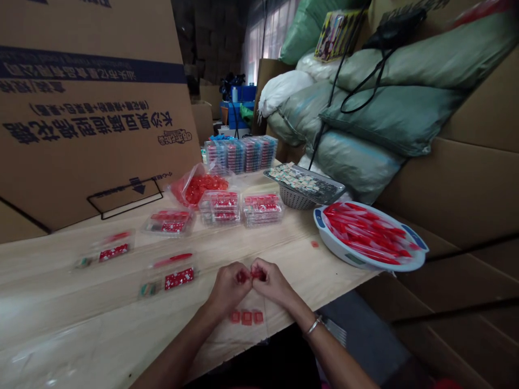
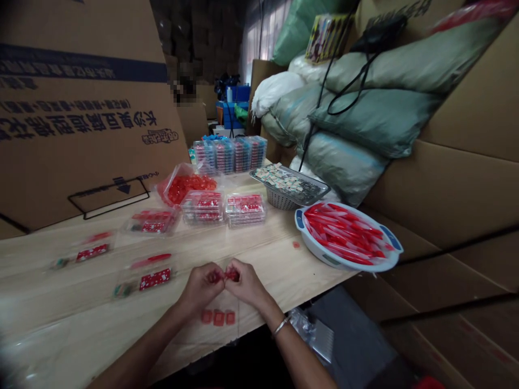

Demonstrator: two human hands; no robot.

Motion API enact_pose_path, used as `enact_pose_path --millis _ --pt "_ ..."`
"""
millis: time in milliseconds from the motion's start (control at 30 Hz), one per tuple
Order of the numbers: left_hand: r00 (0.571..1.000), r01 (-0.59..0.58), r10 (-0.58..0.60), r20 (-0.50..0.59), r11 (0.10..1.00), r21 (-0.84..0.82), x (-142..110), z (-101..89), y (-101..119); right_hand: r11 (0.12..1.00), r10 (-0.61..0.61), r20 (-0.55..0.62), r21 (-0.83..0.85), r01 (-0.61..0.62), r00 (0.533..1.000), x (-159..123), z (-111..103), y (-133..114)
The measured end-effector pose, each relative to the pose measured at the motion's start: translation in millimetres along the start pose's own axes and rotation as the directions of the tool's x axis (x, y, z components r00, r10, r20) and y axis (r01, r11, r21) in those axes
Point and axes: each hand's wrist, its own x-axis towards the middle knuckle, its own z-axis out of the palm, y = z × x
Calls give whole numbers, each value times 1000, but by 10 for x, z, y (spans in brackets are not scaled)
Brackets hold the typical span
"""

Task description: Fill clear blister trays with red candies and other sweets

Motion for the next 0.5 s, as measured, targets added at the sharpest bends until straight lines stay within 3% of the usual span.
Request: enact_pose_path --millis 167,267,367,433,500 --pt "996 17 0 -91 983 182 212 -182 -52 995 45 -8 92 -44 999 -139 -45 -138" --pt "994 -42 63 -88 974 224 167 -256 57 987 80 -39 144 -73 996 -185 -56 -171" --pt "997 -76 76 -4 996 49 -23 -199 178 978 78 -35 194 -69 996 -201 -37 -140" --pt "999 -19 25 37 987 -160 -142 -131 218 970 68 8 232 -68 998 -214 -14 -116" --pt "999 49 -48 10 956 -291 -212 -85 232 970 61 40 234 -68 997 -233 14 -112"
